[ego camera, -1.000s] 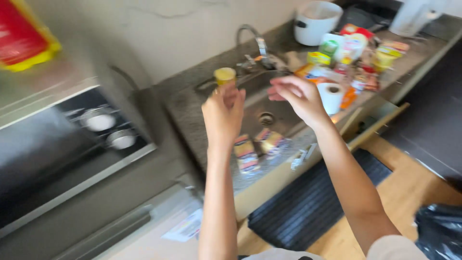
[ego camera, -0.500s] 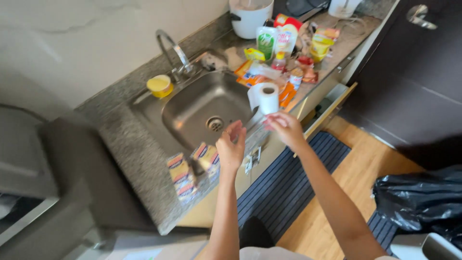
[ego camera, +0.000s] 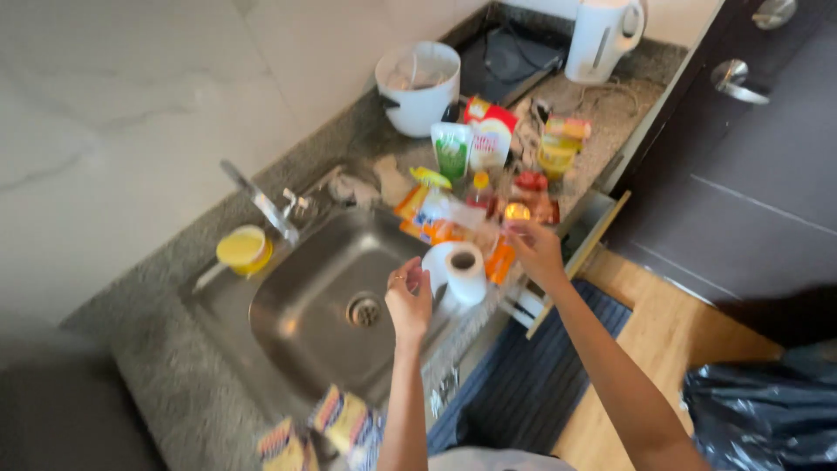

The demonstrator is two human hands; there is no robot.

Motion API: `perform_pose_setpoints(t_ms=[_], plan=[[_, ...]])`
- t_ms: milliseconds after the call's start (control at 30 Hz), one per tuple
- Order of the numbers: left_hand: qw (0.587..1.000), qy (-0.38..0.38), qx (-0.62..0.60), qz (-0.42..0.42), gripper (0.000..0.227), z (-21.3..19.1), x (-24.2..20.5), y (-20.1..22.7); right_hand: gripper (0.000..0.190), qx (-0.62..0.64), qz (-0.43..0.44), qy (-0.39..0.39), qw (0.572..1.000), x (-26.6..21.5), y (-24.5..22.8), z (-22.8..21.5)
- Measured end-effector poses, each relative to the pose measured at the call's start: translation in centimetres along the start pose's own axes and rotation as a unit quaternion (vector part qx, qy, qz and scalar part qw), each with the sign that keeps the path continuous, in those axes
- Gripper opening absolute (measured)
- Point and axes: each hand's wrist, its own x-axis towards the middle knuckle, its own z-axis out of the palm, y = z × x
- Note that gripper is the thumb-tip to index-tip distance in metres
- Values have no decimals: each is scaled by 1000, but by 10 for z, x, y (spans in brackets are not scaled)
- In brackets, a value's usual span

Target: Organizing various food and beverage supplies on top of a microwave and then wiping down the sink and counter area with a cloth.

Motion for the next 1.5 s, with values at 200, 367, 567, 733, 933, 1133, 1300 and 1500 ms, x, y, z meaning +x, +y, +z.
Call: perform_pose_setpoints(t_ms=[200, 367, 567, 733, 933, 1133, 1300, 1500], plan=[[999, -43, -23, 10, 31, 41, 52, 43, 19, -87, 17, 15, 996, 91, 35, 0], [998, -51, -27, 18, 31, 55, 76, 66, 39, 73, 131, 81, 985, 208, 88, 24], [1000, 4, -14, -12, 26, 80, 86, 66, 71, 129, 151, 41, 979, 287, 173, 64], [999, 31, -19, -35, 27, 118, 93, 57, 19, 167, 57, 67, 982, 284, 135, 66], [998, 38, -44, -16, 26, 160, 105, 97, 11, 195, -71, 35, 978, 301, 36, 14], [996, 50, -69, 14, 32, 178, 133, 128, 14, 223, -77, -47, 971, 302, -69, -45], [982, -15, -176, 63, 67, 174, 138, 167, 16, 340, -27, -170, 925, 277, -92, -52], [968, 85, -235, 3, 10, 161, 108, 157, 15, 398, -28, -318, 860, 249, -113, -35]])
